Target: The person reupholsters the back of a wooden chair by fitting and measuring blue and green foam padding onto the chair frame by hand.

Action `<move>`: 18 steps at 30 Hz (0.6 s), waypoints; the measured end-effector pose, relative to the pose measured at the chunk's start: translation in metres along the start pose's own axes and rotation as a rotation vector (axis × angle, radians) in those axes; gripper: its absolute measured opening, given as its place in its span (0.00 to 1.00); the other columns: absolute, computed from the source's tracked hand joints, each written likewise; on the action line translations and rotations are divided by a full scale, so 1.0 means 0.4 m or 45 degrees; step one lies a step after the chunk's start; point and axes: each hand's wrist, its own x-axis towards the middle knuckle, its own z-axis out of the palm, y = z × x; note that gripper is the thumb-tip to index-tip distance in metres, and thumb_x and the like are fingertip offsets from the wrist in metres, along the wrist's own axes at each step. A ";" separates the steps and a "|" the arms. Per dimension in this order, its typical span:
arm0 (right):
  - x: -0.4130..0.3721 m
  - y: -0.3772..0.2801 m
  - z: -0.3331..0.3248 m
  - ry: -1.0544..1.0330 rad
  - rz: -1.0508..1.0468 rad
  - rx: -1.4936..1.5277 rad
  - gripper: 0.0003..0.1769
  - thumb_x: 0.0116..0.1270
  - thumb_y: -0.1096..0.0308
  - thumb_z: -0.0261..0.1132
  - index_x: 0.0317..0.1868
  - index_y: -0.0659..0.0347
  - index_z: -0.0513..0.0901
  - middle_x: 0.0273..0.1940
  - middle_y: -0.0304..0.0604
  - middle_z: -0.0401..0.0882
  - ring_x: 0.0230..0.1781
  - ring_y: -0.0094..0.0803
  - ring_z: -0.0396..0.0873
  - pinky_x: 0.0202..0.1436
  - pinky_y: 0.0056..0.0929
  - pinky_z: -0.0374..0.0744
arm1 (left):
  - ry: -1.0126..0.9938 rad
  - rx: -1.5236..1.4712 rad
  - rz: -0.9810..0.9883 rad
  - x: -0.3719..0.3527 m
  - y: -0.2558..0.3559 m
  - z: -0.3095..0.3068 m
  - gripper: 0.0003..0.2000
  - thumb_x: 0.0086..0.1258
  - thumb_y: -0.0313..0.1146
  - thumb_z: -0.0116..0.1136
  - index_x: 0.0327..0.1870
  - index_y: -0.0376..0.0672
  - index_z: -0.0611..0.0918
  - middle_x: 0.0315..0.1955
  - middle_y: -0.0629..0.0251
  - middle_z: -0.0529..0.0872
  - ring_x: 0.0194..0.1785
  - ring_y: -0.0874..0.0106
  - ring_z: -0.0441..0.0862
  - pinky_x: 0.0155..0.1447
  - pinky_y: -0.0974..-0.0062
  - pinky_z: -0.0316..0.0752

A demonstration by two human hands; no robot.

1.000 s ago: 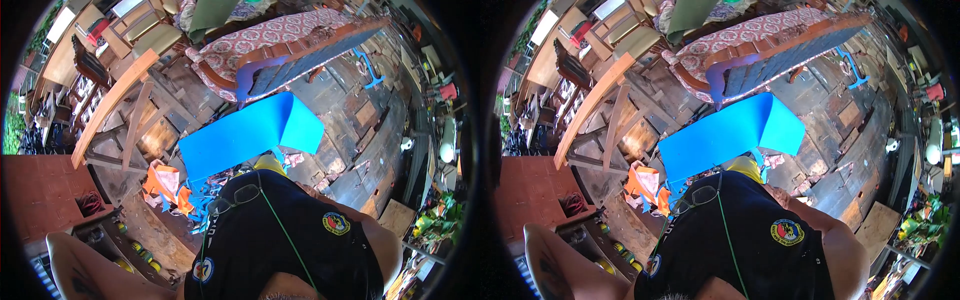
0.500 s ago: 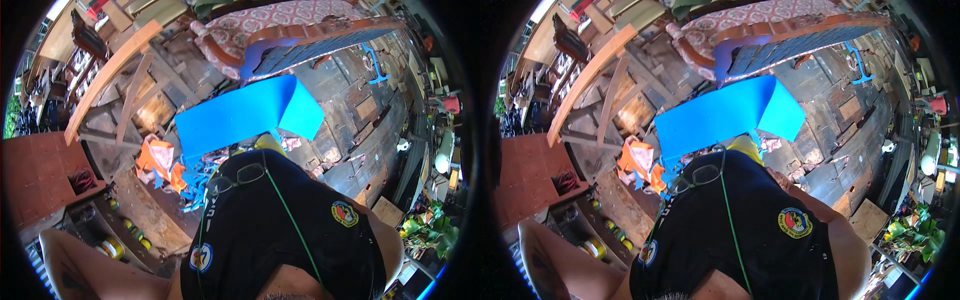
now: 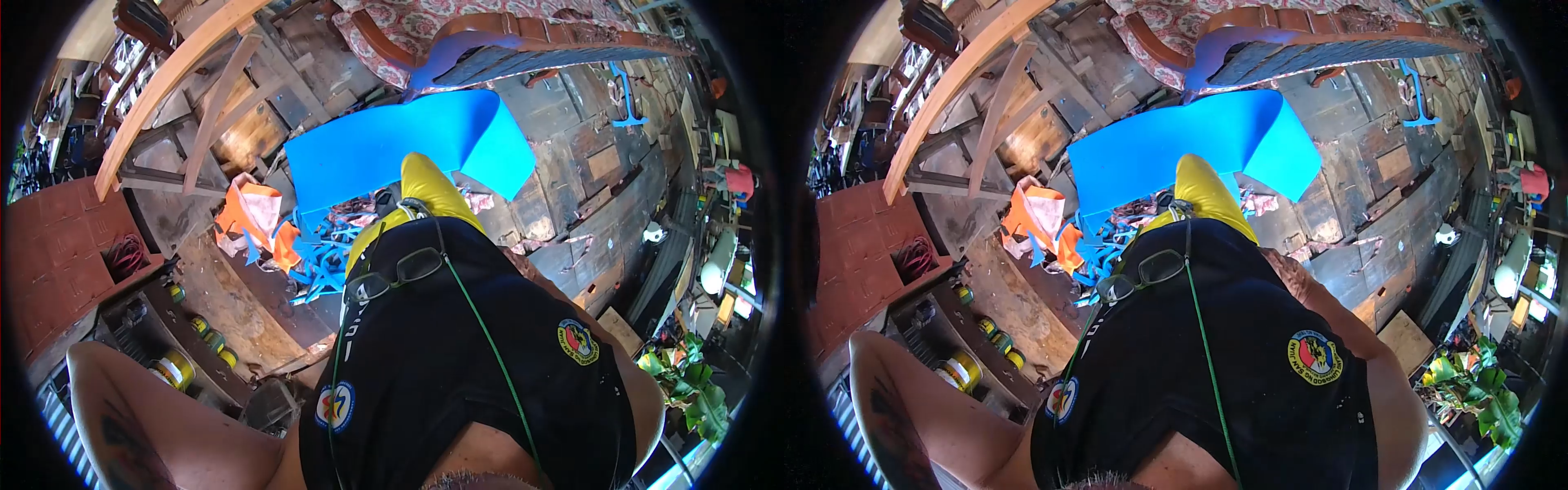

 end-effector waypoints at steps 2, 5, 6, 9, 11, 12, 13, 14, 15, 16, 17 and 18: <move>0.021 -0.009 -0.042 0.024 -0.071 -0.099 0.44 0.63 0.69 0.67 0.79 0.57 0.60 0.59 0.53 0.81 0.48 0.47 0.85 0.54 0.38 0.85 | 0.006 0.032 0.009 0.008 0.005 -0.024 0.20 0.76 0.43 0.51 0.62 0.41 0.69 0.55 0.55 0.69 0.61 0.58 0.65 0.65 0.60 0.57; 0.147 -0.108 -0.235 -0.148 -0.071 -0.311 0.43 0.63 0.68 0.68 0.79 0.56 0.62 0.57 0.53 0.82 0.48 0.47 0.85 0.54 0.39 0.85 | 0.017 0.097 0.035 0.031 0.023 -0.071 0.21 0.76 0.43 0.51 0.63 0.41 0.69 0.56 0.55 0.68 0.62 0.58 0.64 0.67 0.60 0.56; 0.212 -0.161 -0.339 -0.352 0.027 -0.337 0.43 0.63 0.67 0.68 0.78 0.55 0.63 0.56 0.53 0.82 0.48 0.47 0.85 0.54 0.39 0.84 | 0.025 0.119 0.052 0.041 0.027 -0.084 0.21 0.76 0.43 0.50 0.63 0.41 0.68 0.57 0.55 0.68 0.63 0.58 0.64 0.67 0.60 0.56; 0.374 -0.162 -0.530 -0.801 0.285 -0.439 0.34 0.64 0.64 0.71 0.72 0.55 0.75 0.51 0.52 0.85 0.51 0.48 0.85 0.53 0.43 0.83 | 0.068 0.201 0.070 0.069 0.048 -0.128 0.22 0.77 0.44 0.50 0.64 0.41 0.68 0.58 0.55 0.67 0.64 0.58 0.63 0.68 0.60 0.55; 0.516 -0.167 -0.634 -0.238 0.013 -0.450 0.28 0.64 0.67 0.72 0.66 0.57 0.80 0.48 0.53 0.86 0.49 0.50 0.85 0.51 0.45 0.83 | 0.108 0.263 0.081 0.092 0.063 -0.157 0.22 0.77 0.44 0.49 0.65 0.41 0.67 0.60 0.55 0.67 0.65 0.58 0.62 0.69 0.60 0.54; 0.581 -0.204 -0.689 0.259 -0.226 -0.328 0.24 0.65 0.66 0.72 0.61 0.59 0.84 0.44 0.53 0.87 0.46 0.51 0.86 0.50 0.46 0.84 | 0.126 0.290 0.085 0.105 0.068 -0.169 0.22 0.78 0.44 0.49 0.66 0.42 0.67 0.60 0.55 0.67 0.66 0.58 0.62 0.69 0.60 0.53; 0.656 -0.256 -0.747 0.394 -0.336 -0.292 0.23 0.64 0.65 0.74 0.59 0.59 0.85 0.44 0.50 0.87 0.46 0.49 0.86 0.52 0.43 0.84 | 0.139 0.313 0.092 0.132 0.080 -0.180 0.23 0.78 0.45 0.49 0.66 0.42 0.67 0.61 0.54 0.67 0.66 0.58 0.62 0.70 0.60 0.53; 0.718 -0.302 -0.819 0.527 -0.452 -0.259 0.22 0.63 0.63 0.75 0.56 0.59 0.86 0.44 0.48 0.88 0.46 0.48 0.86 0.54 0.41 0.84 | 0.155 0.345 0.097 0.150 0.082 -0.193 0.23 0.78 0.45 0.49 0.67 0.42 0.66 0.61 0.54 0.66 0.67 0.58 0.61 0.70 0.59 0.53; 0.748 -0.332 -0.899 0.604 -0.607 -0.230 0.22 0.65 0.64 0.74 0.57 0.64 0.85 0.45 0.51 0.87 0.46 0.47 0.86 0.52 0.40 0.84 | 0.175 0.362 0.093 0.186 0.087 -0.200 0.23 0.78 0.45 0.48 0.67 0.42 0.66 0.62 0.54 0.66 0.67 0.58 0.61 0.70 0.59 0.52; 0.772 -0.363 -0.990 0.665 -0.759 -0.202 0.22 0.66 0.66 0.72 0.58 0.70 0.84 0.46 0.54 0.87 0.46 0.46 0.87 0.51 0.39 0.85 | 0.195 0.371 0.077 0.206 0.079 -0.209 0.23 0.78 0.45 0.48 0.67 0.42 0.66 0.62 0.54 0.66 0.68 0.58 0.61 0.71 0.59 0.52; 0.769 -0.389 -1.085 0.855 -0.726 -0.137 0.22 0.70 0.66 0.68 0.59 0.72 0.82 0.48 0.53 0.86 0.47 0.41 0.87 0.51 0.36 0.85 | 0.219 0.365 0.060 0.219 0.063 -0.218 0.24 0.78 0.45 0.48 0.68 0.42 0.66 0.63 0.54 0.66 0.68 0.58 0.61 0.71 0.59 0.52; 0.763 -0.410 -1.180 1.045 -0.690 -0.061 0.22 0.73 0.66 0.64 0.60 0.75 0.80 0.50 0.53 0.85 0.48 0.37 0.86 0.50 0.33 0.85 | 0.237 0.346 0.043 0.232 0.040 -0.221 0.24 0.79 0.45 0.48 0.68 0.42 0.65 0.63 0.54 0.65 0.68 0.58 0.60 0.71 0.59 0.51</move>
